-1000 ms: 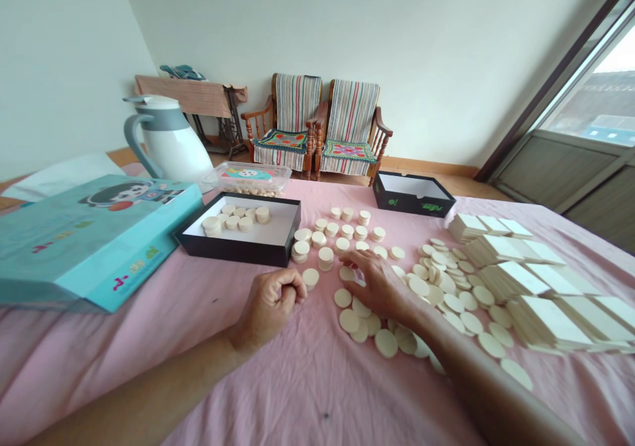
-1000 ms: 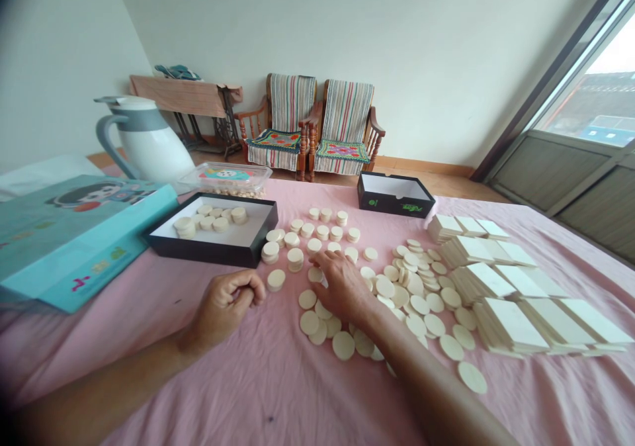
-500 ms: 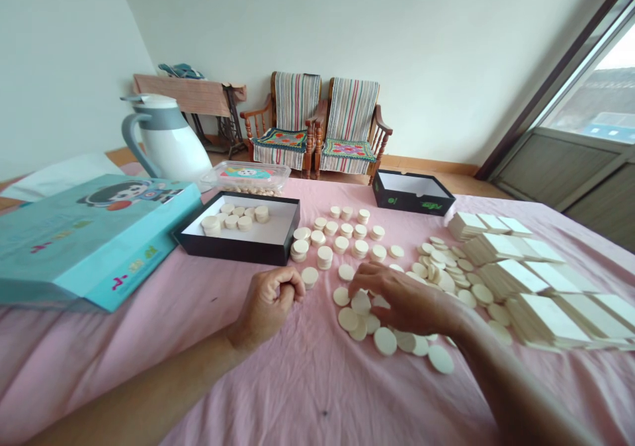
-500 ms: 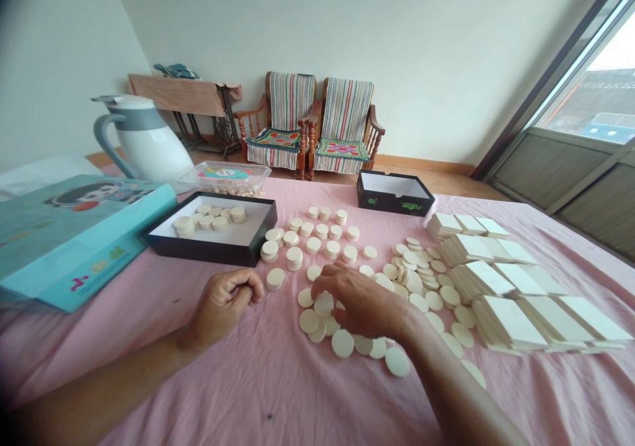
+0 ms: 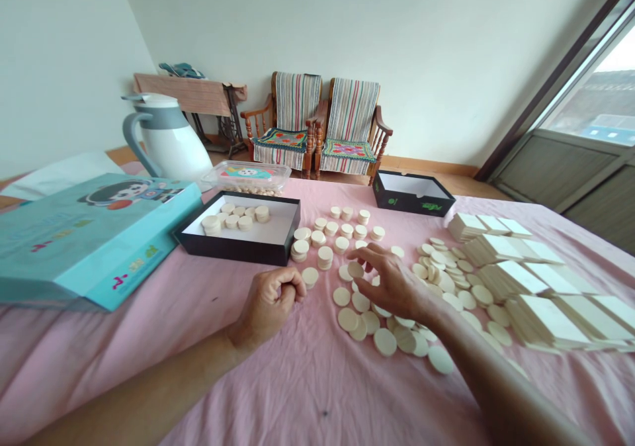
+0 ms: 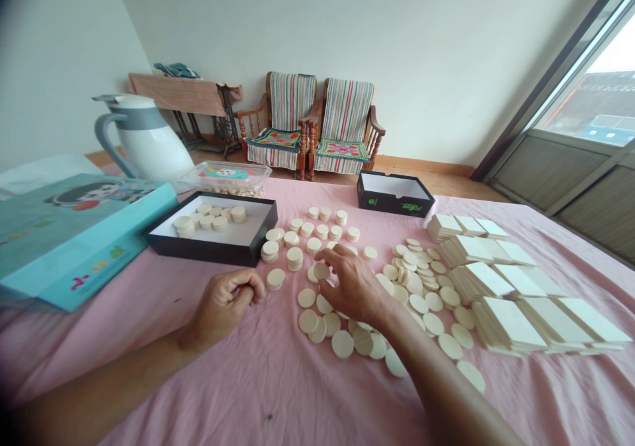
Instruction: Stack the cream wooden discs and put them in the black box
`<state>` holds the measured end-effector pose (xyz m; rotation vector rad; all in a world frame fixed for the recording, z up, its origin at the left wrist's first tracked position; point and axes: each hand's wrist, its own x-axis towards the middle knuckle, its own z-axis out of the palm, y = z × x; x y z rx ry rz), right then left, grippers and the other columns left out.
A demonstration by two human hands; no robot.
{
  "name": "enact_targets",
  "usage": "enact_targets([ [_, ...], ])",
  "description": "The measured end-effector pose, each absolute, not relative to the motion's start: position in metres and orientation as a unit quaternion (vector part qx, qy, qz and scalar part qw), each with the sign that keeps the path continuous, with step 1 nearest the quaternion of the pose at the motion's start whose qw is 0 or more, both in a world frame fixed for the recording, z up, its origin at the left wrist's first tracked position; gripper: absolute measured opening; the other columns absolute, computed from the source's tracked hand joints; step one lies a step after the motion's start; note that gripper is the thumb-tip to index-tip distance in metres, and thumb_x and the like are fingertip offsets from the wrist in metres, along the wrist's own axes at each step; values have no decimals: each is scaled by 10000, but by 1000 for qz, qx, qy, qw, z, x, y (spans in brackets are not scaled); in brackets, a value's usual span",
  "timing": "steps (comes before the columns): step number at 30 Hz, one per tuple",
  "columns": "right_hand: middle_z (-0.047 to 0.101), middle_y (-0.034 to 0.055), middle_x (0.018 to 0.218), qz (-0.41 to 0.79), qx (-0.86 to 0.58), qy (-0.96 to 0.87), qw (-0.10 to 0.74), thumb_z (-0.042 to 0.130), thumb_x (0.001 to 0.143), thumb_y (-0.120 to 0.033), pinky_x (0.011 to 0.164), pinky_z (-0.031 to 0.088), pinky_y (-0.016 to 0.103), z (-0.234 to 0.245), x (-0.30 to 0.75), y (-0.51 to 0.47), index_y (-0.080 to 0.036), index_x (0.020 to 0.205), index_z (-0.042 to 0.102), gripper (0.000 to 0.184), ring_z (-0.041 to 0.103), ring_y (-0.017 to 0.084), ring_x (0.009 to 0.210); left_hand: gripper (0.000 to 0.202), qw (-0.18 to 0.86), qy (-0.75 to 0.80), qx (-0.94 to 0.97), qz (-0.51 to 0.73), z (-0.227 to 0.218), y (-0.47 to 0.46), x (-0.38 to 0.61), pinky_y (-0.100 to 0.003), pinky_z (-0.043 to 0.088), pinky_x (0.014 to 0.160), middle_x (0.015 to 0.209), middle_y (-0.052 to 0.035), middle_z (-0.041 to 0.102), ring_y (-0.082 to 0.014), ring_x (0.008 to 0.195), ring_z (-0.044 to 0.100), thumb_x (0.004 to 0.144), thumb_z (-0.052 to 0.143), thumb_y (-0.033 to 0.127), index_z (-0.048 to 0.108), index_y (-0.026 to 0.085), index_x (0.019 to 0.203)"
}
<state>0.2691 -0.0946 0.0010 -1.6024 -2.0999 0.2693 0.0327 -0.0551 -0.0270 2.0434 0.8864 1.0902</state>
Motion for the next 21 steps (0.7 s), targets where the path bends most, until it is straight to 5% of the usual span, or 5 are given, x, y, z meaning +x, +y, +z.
enact_targets([
  [4,546,34,825,51,-622,-743,243,556,803,-270,637,392,262,-9,261,-89,-186,841,559,92,508,141,697,258,324,334,781,417,-27,-55,33,-167,387,507,526,19,560,-78,494,514,629,356,-5,549,144,545],
  [10,556,40,811,8,-626,-750,213,589,802,-361,681,387,287,-13,256,-86,-187,797,561,176,527,163,724,264,325,335,780,417,-27,-54,33,-168,385,507,527,19,561,-78,494,516,622,351,-10,550,145,544],
  [17,581,52,849,18,-622,-756,204,597,800,-363,683,390,285,-6,258,-87,-179,872,608,198,548,162,733,257,323,338,781,413,-25,-56,32,-167,381,505,523,20,550,-77,491,507,623,347,-1,540,148,540],
  [21,606,46,818,44,-626,-755,189,581,796,-237,691,388,281,2,271,-92,-184,863,624,95,550,162,745,255,325,337,781,412,-26,-55,32,-168,387,511,532,18,562,-80,502,517,626,351,3,546,147,546],
])
